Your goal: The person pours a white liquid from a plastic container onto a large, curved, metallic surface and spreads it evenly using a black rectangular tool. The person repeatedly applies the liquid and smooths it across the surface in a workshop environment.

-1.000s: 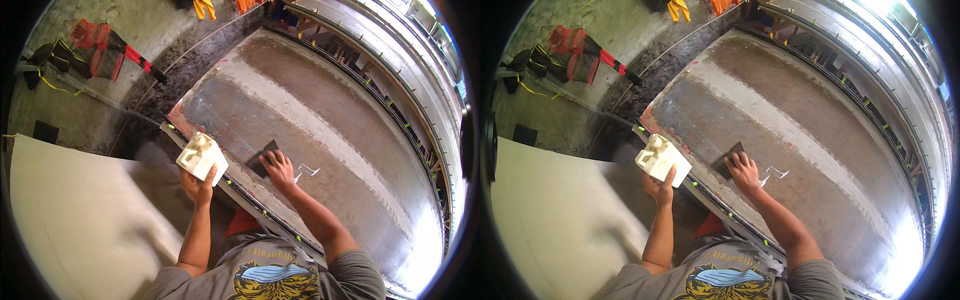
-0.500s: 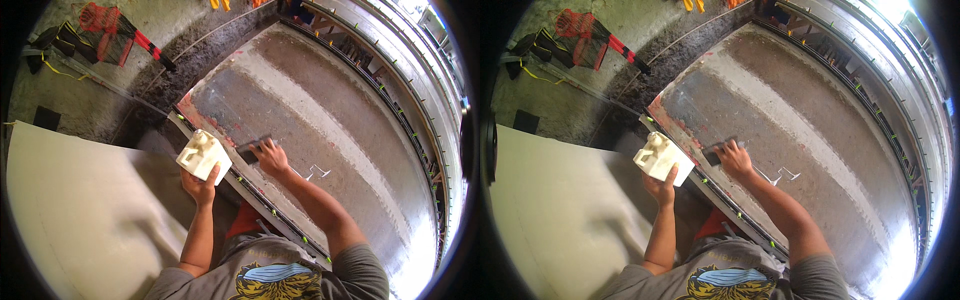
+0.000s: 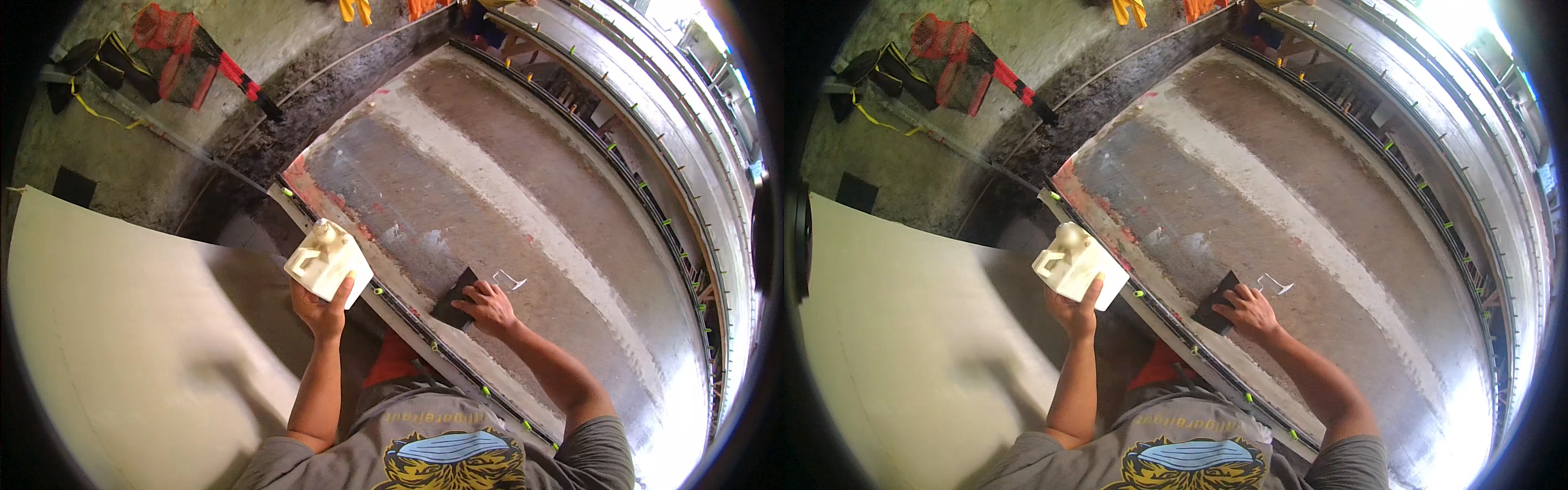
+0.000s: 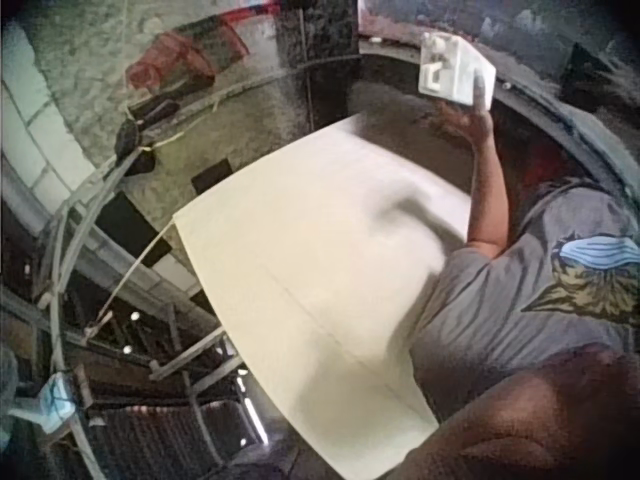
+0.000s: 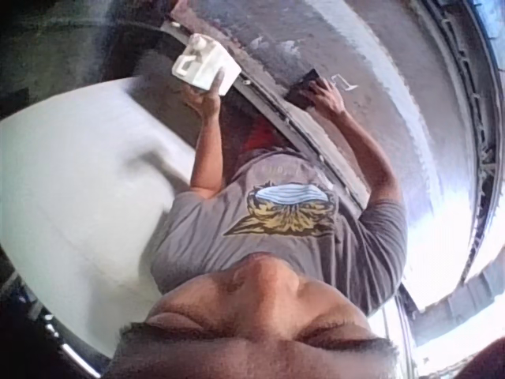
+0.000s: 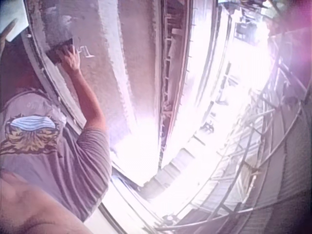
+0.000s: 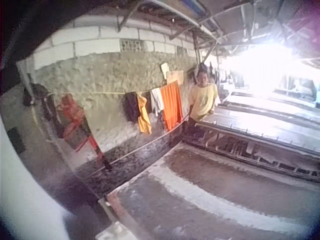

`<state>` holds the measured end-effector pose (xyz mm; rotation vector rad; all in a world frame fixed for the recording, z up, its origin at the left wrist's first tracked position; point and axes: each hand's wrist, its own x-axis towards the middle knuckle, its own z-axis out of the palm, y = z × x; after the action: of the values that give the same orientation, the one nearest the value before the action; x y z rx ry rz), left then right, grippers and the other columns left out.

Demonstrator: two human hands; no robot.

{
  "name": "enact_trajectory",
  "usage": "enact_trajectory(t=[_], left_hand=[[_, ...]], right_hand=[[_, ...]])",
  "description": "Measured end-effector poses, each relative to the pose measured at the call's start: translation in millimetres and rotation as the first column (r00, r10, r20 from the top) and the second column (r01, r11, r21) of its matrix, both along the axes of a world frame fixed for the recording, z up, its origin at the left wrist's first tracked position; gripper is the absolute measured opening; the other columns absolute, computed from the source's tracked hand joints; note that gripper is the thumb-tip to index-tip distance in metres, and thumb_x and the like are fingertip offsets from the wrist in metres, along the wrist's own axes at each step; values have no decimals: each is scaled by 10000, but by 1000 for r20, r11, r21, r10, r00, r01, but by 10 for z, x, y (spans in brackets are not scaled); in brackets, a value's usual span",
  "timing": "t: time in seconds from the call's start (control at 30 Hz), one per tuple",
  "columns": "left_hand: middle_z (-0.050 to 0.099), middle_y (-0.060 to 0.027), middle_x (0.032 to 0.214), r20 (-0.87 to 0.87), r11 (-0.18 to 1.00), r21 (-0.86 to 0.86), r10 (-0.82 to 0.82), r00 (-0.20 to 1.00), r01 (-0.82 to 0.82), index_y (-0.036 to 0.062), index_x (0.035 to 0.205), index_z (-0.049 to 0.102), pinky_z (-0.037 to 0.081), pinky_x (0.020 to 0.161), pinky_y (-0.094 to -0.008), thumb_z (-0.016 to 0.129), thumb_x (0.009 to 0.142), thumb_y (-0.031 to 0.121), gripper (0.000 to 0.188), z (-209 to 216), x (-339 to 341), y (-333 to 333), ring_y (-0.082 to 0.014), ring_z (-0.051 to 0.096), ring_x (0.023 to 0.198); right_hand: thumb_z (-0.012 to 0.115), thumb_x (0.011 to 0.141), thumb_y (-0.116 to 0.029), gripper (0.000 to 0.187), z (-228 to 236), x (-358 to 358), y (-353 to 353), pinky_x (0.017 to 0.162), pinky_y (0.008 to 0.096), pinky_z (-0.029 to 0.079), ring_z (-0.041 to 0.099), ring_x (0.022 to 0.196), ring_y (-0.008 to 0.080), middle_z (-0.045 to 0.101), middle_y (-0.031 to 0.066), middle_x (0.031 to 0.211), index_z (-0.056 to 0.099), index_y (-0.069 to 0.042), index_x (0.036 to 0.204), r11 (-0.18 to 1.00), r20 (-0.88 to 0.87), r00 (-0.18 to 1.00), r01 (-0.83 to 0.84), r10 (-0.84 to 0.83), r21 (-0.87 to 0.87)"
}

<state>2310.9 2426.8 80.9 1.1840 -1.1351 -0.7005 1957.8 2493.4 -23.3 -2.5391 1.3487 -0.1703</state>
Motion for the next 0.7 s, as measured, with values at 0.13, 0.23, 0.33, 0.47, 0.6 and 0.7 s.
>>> enact_trajectory(t=[0.13,0.23,0.33,0.47,0.6,0.7], left_hand=[[662,-126,1225,-27,1000,9,-27,999,27,-20,1336,534,574,941,-350,898,795,97,662,45,-101,46,-196,687,1071],[664,-126,1229,-4,999,9,-35,999,35,-23,1333,542,568,945,-357,906,792,122,668,-33,-178,51,-200,684,1070],[666,-125,1231,110,997,37,-79,991,75,-25,1311,568,564,951,-375,921,780,155,662,-4,-233,66,-206,674,1085],[662,-129,1234,120,996,23,-94,988,92,-20,1309,566,563,963,-379,916,783,142,652,-4,-171,144,-209,669,1096],[656,-130,1233,23,995,36,-89,996,88,-17,1312,555,561,977,-384,907,786,116,647,-69,-44,187,-217,668,1097],[651,-129,1233,38,998,27,-63,997,62,-17,1310,553,560,980,-385,901,789,104,639,-41,10,130,-219,664,1104]], right_hand=[[672,845,-155,551,74,492,-728,1034,395,472,500,1307,266,589,40,1338,669,-288,1379,984,104,990,105,-91,-145],[666,883,-173,518,-9,1026,-1308,1015,385,481,512,1286,248,606,44,1340,667,-287,1389,968,95,982,179,-164,-174],[648,856,-147,550,-209,1355,-1561,1013,379,472,498,1276,252,601,36,1350,683,-310,1380,959,124,963,255,-239,-128],[684,834,-157,550,-186,1112,-1130,1003,380,477,505,1288,248,599,27,1300,682,-301,1365,988,64,988,142,-139,-61],[707,818,-165,546,-110,336,-398,1012,390,465,508,1274,251,604,25,1306,697,-312,1343,994,53,993,111,-110,-21],[674,853,-171,490,33,251,-456,1026,384,460,511,1288,252,618,35,1325,714,-297,1324,991,52,990,132,-132,6]])
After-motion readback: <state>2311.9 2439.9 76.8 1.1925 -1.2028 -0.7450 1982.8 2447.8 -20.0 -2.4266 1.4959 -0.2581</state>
